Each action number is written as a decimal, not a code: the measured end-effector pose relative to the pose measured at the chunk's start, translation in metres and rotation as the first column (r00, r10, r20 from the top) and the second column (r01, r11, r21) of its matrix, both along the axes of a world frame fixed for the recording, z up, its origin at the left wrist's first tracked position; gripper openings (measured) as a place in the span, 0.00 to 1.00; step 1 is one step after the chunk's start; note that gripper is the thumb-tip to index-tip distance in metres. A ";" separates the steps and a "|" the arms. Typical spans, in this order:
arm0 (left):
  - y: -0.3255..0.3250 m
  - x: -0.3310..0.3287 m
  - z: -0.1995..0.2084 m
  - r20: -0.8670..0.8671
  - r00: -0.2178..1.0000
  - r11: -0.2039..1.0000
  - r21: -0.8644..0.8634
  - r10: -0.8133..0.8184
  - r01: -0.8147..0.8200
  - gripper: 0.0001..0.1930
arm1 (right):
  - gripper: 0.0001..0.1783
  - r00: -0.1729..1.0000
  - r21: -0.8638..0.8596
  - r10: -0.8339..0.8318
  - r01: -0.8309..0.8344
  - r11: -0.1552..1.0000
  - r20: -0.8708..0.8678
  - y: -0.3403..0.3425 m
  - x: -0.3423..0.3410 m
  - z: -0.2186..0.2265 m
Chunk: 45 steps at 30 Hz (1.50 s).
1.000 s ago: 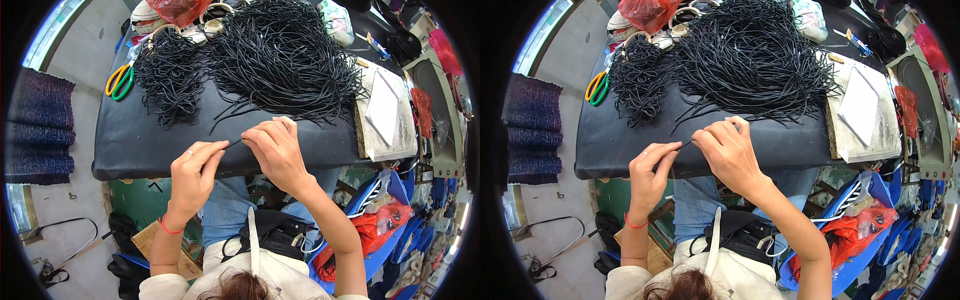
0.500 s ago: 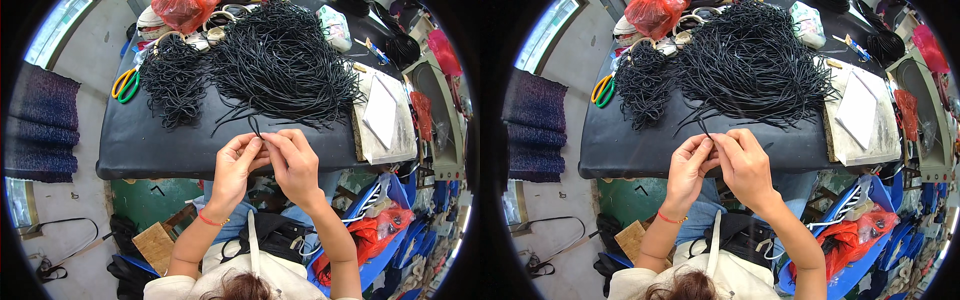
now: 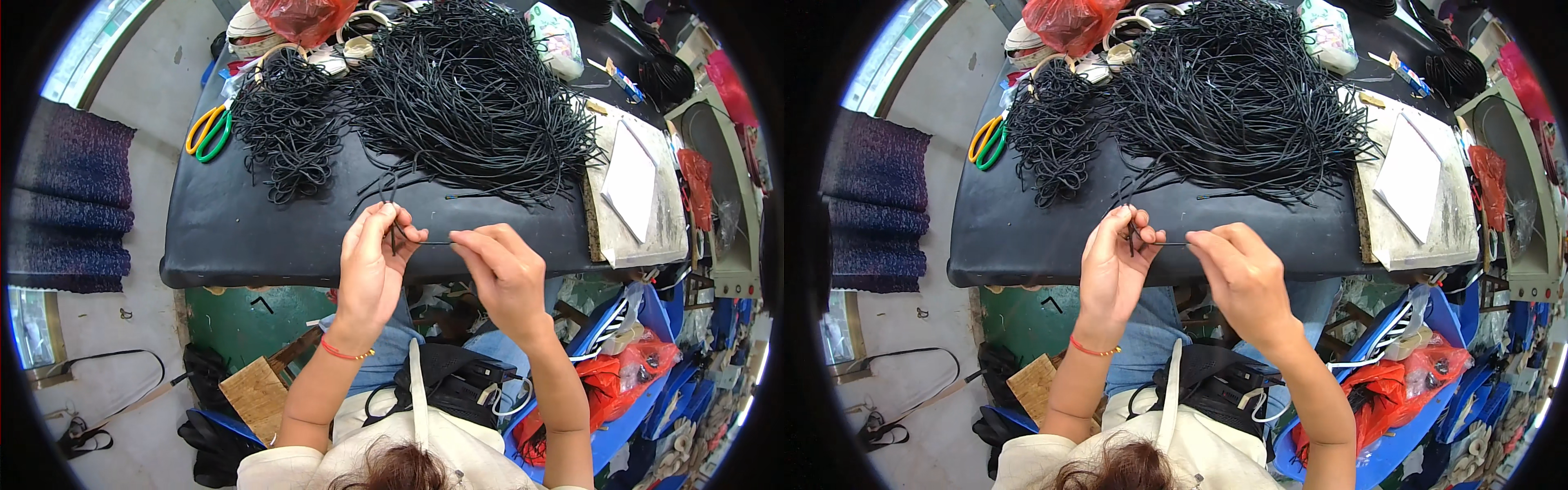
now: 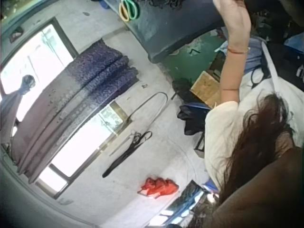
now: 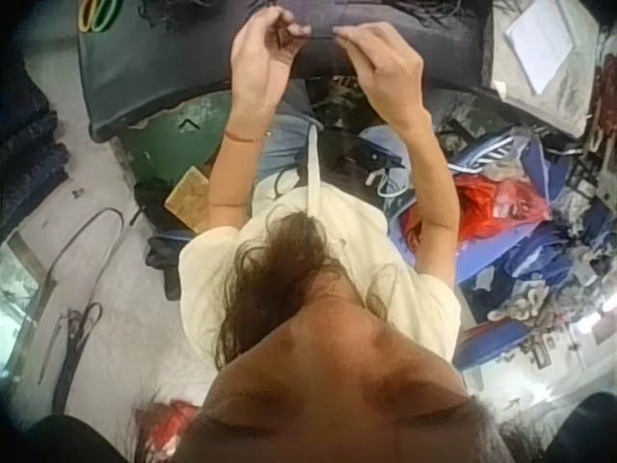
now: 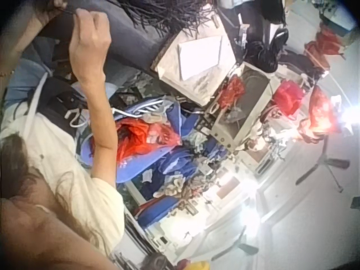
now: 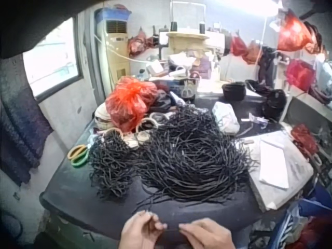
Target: The person sits at a workbench and repeatedly ties small black cords into knots by hand. They pick up individual cords from a large pile, form a loop, and secure the knot before placing the finished item on the table.
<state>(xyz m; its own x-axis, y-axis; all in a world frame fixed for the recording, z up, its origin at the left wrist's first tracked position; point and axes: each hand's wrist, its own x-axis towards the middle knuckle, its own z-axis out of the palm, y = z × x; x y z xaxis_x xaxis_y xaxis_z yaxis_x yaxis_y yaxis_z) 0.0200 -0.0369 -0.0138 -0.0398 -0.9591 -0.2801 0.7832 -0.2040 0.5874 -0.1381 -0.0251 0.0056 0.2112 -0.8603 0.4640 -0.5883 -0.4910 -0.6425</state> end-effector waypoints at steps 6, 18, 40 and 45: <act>0.006 0.001 0.003 0.219 0.906 0.931 0.042 -0.362 0.362 0.07 | 0.13 0.993 -0.173 0.004 -0.024 0.985 -0.116 -0.006 0.001 -0.001; 0.003 0.010 0.005 0.648 0.695 0.924 0.038 -0.313 0.380 0.06 | 0.11 0.920 -0.120 0.098 -0.155 0.981 -0.379 0.008 -0.020 0.026; 0.012 -0.003 0.004 0.431 0.863 0.933 -0.116 -0.262 0.341 0.10 | 0.09 0.712 0.547 -0.120 -0.408 0.731 0.692 0.024 -0.006 0.005; 0.018 -0.015 0.004 0.395 0.908 0.967 -0.144 -0.138 0.210 0.08 | 0.07 0.830 0.504 -0.251 -0.042 0.863 0.498 0.023 0.004 -0.001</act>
